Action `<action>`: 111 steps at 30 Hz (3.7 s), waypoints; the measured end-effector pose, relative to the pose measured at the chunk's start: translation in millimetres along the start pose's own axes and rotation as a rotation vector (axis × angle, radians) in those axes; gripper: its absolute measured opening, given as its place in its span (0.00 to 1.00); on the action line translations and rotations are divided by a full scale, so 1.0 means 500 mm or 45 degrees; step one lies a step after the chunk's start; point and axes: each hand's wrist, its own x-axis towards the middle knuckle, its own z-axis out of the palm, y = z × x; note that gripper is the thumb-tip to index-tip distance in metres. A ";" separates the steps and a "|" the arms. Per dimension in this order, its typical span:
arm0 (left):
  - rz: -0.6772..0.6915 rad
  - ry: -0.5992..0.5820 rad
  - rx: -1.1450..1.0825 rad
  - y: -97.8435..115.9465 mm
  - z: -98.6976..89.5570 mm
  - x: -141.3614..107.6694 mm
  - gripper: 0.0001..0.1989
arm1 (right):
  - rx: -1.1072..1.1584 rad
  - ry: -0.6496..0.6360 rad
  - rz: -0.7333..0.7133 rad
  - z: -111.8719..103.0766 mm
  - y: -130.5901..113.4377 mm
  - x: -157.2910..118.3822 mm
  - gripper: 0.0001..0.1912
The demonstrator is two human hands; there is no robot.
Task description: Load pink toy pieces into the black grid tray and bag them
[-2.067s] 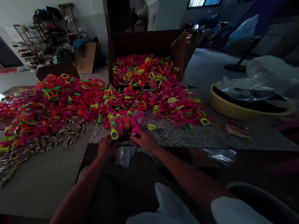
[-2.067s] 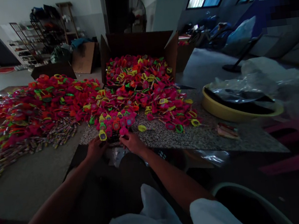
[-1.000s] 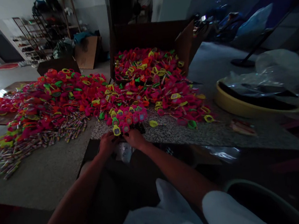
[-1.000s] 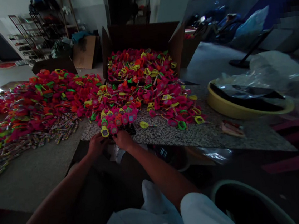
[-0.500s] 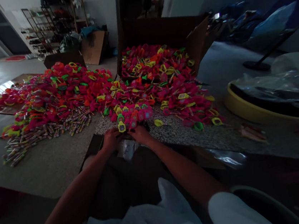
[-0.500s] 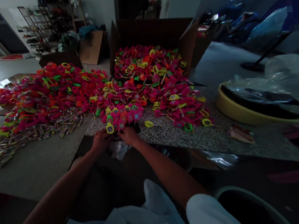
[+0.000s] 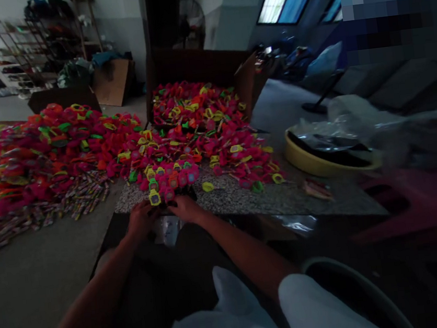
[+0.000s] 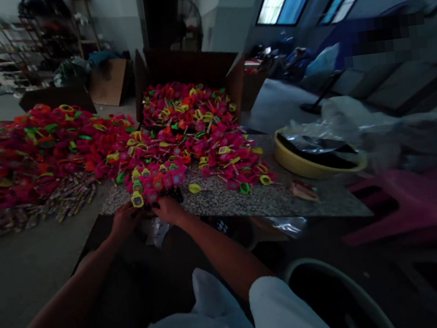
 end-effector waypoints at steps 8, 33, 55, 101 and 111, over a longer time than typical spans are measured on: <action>-0.011 0.039 0.027 -0.006 0.009 0.001 0.12 | -0.423 0.325 0.583 -0.162 0.182 -0.091 0.19; -0.045 0.041 0.069 -0.003 0.004 0.007 0.10 | 0.361 0.251 -0.008 0.026 0.048 0.035 0.18; -0.025 0.005 0.018 -0.003 -0.002 0.009 0.11 | 0.302 0.430 0.080 0.053 0.026 0.027 0.18; -0.054 -0.028 -0.044 0.000 -0.014 0.013 0.12 | 0.064 0.270 0.092 0.035 0.026 0.014 0.20; -0.059 -0.033 -0.092 0.005 -0.020 0.013 0.13 | 0.190 0.328 0.120 0.047 0.023 0.021 0.21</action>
